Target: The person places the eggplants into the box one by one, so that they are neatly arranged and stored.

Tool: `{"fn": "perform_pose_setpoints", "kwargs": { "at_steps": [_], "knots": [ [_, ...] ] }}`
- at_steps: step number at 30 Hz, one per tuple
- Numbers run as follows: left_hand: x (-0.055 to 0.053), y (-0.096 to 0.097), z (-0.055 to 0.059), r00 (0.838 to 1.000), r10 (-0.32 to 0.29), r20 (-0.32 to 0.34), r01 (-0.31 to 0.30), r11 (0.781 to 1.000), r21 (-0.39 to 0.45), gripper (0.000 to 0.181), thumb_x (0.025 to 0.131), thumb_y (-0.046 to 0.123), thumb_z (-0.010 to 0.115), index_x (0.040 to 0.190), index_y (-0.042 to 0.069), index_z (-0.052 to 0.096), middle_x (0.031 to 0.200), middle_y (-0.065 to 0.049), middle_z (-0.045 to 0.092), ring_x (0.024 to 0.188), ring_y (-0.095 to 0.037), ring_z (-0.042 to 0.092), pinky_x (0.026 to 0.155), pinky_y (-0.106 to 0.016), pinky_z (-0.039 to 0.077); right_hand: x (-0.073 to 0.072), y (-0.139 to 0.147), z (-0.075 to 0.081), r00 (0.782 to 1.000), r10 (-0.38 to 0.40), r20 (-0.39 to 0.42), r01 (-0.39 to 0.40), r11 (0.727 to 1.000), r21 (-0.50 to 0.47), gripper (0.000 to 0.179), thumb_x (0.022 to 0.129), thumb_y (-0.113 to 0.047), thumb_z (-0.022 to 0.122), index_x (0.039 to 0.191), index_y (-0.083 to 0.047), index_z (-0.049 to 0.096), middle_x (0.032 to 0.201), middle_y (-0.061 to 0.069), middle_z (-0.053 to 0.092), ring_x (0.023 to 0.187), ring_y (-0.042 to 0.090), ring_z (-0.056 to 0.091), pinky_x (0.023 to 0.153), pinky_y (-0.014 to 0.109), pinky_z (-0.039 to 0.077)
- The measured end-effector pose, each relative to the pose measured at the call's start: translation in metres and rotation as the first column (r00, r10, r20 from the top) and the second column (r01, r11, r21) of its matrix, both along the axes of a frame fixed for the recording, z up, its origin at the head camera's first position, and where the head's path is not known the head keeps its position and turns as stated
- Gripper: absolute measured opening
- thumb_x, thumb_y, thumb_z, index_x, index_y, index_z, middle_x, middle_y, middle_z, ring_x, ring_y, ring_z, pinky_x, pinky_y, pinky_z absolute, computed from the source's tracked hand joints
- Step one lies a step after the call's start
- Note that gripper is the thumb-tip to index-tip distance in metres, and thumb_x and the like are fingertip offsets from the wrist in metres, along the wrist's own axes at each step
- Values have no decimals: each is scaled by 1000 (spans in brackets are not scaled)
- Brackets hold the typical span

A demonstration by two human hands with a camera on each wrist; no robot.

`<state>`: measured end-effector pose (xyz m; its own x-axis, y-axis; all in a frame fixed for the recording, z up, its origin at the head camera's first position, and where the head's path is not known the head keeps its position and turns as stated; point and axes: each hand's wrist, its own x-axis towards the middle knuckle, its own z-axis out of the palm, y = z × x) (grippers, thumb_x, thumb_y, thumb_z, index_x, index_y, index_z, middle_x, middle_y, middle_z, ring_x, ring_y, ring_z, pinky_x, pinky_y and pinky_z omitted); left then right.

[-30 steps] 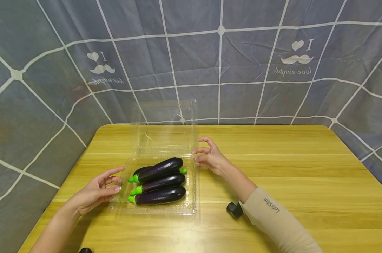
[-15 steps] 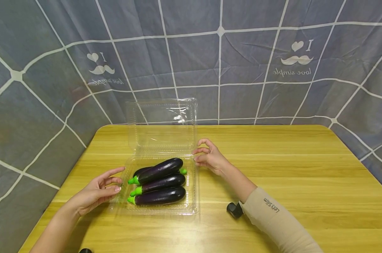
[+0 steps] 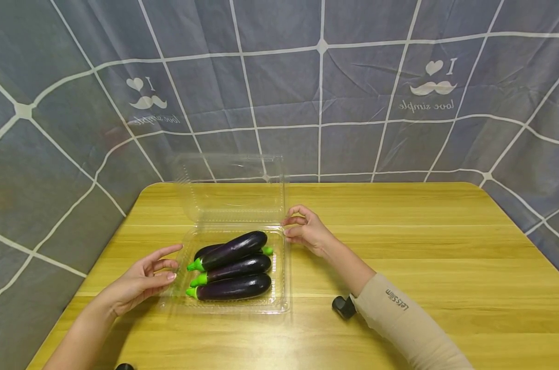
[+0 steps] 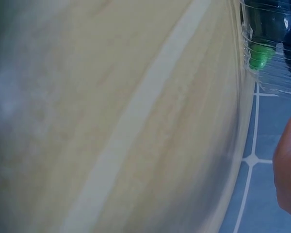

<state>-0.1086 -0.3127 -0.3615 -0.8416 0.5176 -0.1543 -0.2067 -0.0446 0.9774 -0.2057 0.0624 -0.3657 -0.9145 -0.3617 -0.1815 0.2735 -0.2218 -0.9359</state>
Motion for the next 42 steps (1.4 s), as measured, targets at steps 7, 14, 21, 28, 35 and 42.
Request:
{"fn": "perform_pose_setpoints", "kwargs": {
  "at_steps": [7, 14, 21, 28, 35, 42],
  "knots": [
    [0, -1, -2, 1000, -7, 0, 7, 1000, 8, 56, 93, -5, 48, 136, 31, 43, 109, 2, 50, 87, -4, 54, 73, -20, 50, 1, 1, -2, 1000, -7, -4, 7, 1000, -10, 33, 78, 23, 52, 86, -9, 49, 91, 7, 57, 68, 16, 58, 60, 23, 51],
    [-2, 0, -4, 1000, -19, -8, 19, 999, 27, 54, 93, -6, 47, 134, 29, 47, 110, 1, 49, 87, -5, 54, 72, -19, 49, 2, 1, -4, 1000, -12, -20, 11, 1000, -15, 33, 78, 23, 51, 82, -9, 50, 90, 7, 57, 70, 16, 57, 62, 24, 51],
    [-2, 0, -3, 1000, -15, 1, 15, 1000, 20, 54, 93, -6, 47, 133, 30, 48, 110, 0, 49, 86, -5, 55, 72, -19, 50, 1, 0, -4, 999, -20, -29, 19, 1000, -23, 32, 76, 24, 51, 77, -7, 49, 89, 6, 57, 69, 15, 57, 62, 24, 51],
    [-3, 0, -5, 999, -34, -7, 34, 999, 37, 50, 94, -6, 47, 130, 28, 50, 111, -1, 49, 86, -5, 56, 73, -20, 50, 2, 1, -5, 999, -15, -29, 15, 1000, 1, 33, 76, 24, 50, 72, -9, 51, 84, 3, 56, 68, 14, 55, 62, 23, 50],
    [-2, -1, -5, 1000, 3, 0, -3, 1000, -27, 43, 94, -2, 49, 122, 30, 56, 114, -1, 46, 90, -7, 55, 76, -22, 50, 2, 2, -6, 999, -19, -40, 21, 999, 42, 37, 76, 23, 49, 64, -11, 57, 87, 2, 53, 76, 14, 53, 61, 22, 47],
    [-1, -1, -5, 1000, 1, -9, -2, 999, -46, 44, 94, -1, 49, 122, 32, 56, 115, -1, 48, 93, -7, 55, 76, -22, 50, 2, 2, -6, 999, -9, -53, 12, 998, 58, 36, 77, 21, 51, 63, -11, 58, 93, 4, 56, 82, 14, 56, 66, 23, 50]
  ]
}}
